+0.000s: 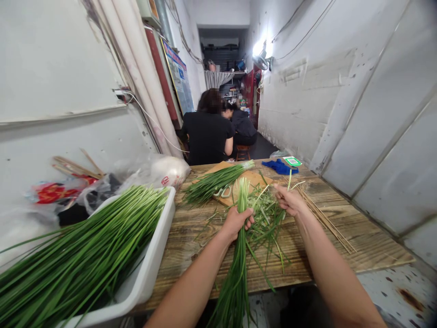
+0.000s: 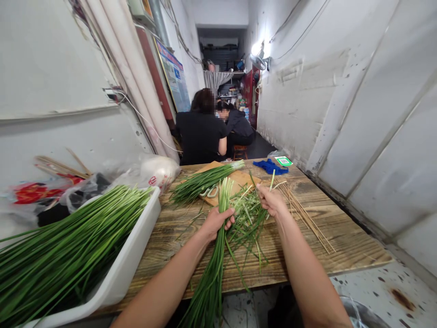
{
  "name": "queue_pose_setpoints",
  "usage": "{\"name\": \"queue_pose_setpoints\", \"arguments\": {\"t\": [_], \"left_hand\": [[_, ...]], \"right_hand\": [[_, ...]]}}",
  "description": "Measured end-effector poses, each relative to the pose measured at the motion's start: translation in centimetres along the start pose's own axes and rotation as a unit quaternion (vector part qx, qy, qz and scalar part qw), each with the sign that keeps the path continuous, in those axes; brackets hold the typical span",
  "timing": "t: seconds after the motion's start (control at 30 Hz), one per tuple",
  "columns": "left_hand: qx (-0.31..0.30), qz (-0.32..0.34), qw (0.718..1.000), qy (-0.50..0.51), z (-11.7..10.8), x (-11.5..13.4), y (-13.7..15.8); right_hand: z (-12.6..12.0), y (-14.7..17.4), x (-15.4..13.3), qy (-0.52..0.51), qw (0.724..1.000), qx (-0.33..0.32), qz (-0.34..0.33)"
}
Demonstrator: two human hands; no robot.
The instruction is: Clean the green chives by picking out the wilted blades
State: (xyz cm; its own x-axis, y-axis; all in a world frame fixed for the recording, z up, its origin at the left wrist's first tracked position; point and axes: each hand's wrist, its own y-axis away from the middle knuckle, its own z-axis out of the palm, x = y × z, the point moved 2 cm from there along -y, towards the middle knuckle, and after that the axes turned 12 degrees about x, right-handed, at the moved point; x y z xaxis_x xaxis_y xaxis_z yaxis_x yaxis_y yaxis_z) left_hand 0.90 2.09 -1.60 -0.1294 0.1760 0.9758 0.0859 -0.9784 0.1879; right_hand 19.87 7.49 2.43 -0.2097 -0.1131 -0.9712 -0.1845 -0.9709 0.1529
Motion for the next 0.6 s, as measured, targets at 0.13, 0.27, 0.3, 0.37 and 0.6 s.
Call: {"name": "queue_pose_setpoints", "arguments": {"t": [0.13,0.27,0.3,0.37,0.6], "left_hand": [[-0.005,-0.019,0.999,0.038,-0.1,0.3,0.0],[0.006,-0.037,0.998,0.049,-0.2,0.5,0.1],[0.008,-0.039,0.998,0.052,-0.2,0.5,0.1],[0.011,-0.037,0.997,0.061,-0.2,0.6,0.1],[0.005,-0.029,0.996,0.080,-0.2,0.4,-0.1]], "right_hand": [[0.6,1.0,0.2,0.041,0.995,-0.091,0.002],[0.7,1.2,0.1,0.070,0.993,-0.095,0.014],[0.7,1.2,0.1,0.072,0.992,-0.099,0.023],[0.8,1.2,0.2,0.080,0.989,-0.117,0.049],[0.8,1.5,0.6,0.109,0.983,-0.150,-0.002]]}}
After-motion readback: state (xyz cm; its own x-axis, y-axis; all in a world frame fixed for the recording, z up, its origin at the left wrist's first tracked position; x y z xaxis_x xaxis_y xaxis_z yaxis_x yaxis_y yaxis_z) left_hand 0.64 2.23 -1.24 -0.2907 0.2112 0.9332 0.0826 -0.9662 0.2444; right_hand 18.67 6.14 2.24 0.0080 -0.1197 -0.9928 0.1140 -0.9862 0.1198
